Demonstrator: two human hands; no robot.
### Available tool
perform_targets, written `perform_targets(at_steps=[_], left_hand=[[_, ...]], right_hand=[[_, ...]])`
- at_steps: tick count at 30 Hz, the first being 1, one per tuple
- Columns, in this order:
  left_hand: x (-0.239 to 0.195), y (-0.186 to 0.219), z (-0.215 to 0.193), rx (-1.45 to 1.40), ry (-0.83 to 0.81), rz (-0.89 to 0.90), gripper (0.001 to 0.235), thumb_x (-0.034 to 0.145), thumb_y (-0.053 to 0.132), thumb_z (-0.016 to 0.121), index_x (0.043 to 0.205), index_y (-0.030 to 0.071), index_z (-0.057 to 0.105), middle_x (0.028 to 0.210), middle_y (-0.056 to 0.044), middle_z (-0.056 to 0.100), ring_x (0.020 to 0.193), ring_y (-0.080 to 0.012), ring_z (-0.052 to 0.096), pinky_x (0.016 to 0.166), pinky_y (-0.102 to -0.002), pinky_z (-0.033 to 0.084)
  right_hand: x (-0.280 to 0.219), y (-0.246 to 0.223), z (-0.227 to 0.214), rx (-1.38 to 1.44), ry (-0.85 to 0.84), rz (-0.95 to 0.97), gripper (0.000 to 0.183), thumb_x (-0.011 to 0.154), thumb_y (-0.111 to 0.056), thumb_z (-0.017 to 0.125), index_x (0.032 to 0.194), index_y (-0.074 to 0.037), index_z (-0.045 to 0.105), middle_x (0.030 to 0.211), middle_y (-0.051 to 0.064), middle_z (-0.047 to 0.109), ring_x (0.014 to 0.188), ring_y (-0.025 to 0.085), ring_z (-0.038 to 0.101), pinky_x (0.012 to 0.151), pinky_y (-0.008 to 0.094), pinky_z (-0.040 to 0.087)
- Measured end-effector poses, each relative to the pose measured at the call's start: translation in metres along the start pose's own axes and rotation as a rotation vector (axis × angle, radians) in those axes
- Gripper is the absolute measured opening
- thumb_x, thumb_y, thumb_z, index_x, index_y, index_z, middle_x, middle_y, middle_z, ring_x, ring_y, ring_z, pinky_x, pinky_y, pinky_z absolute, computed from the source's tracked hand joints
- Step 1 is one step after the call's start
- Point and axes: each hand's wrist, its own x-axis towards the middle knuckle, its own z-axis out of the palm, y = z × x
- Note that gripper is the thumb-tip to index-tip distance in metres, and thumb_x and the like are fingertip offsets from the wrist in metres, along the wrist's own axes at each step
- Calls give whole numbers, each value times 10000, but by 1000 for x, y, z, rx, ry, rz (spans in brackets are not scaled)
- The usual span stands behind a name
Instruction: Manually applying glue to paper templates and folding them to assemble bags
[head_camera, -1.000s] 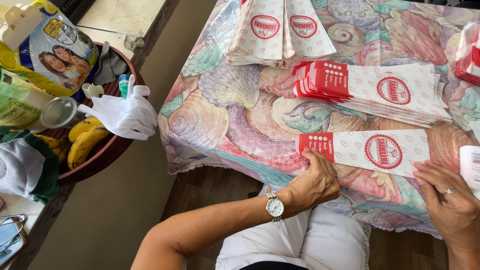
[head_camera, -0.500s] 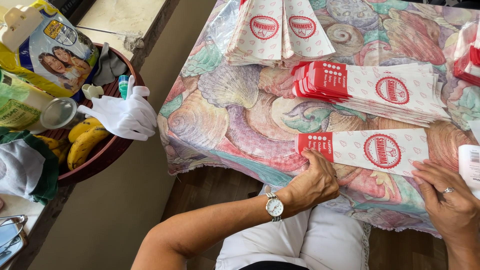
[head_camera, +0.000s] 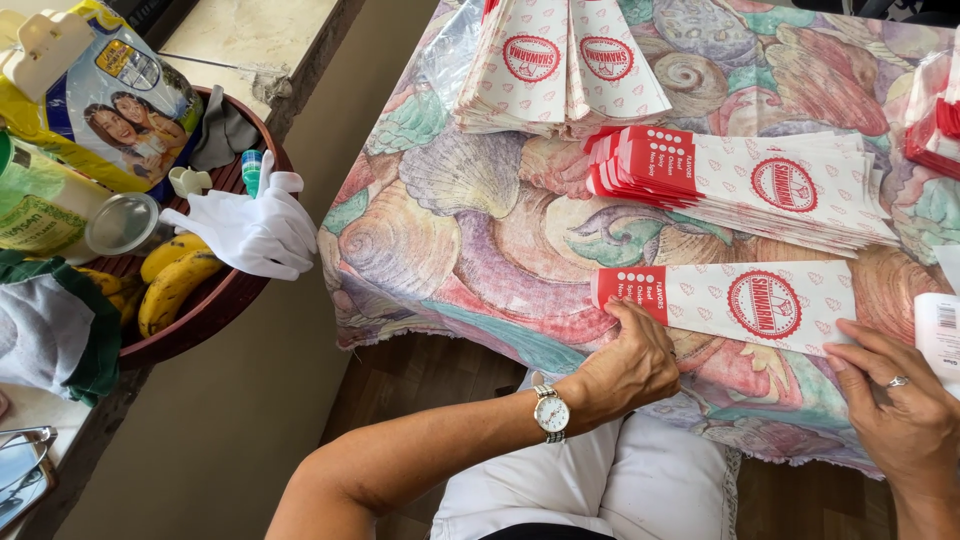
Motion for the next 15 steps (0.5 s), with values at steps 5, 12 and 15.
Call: perform_targets(at_steps=[5, 12, 15], left_hand=[[7, 0, -4, -3, -78, 15, 445, 1005, 245, 339, 951, -8, 701, 905, -274, 687, 801, -446, 667, 757, -552, 561], [16, -14, -18, -27, -336, 46, 409, 1009, 253, 348, 1235, 80, 642, 1178, -225, 634, 1124, -438, 548, 985, -586, 434], [13, -12, -22, -35, -327, 15, 397, 1017, 288, 357, 1203, 86, 644, 1153, -217, 635, 1093, -440, 565, 983, -601, 456]], right_hand=[[-4, 18, 6, -41, -3, -50, 144, 1008, 94, 785, 1149, 91, 759, 1292, 238, 738, 1352, 408, 648, 1265, 480, 513], [-4, 5, 6, -87, 26, -29, 107, 1020, 121, 794, 1122, 95, 770, 1252, 238, 757, 1284, 391, 696, 1196, 469, 556], [-9, 14, 8, -92, 21, -38, 129, 1016, 110, 788, 1143, 100, 770, 1280, 251, 751, 1287, 386, 693, 1189, 477, 563]])
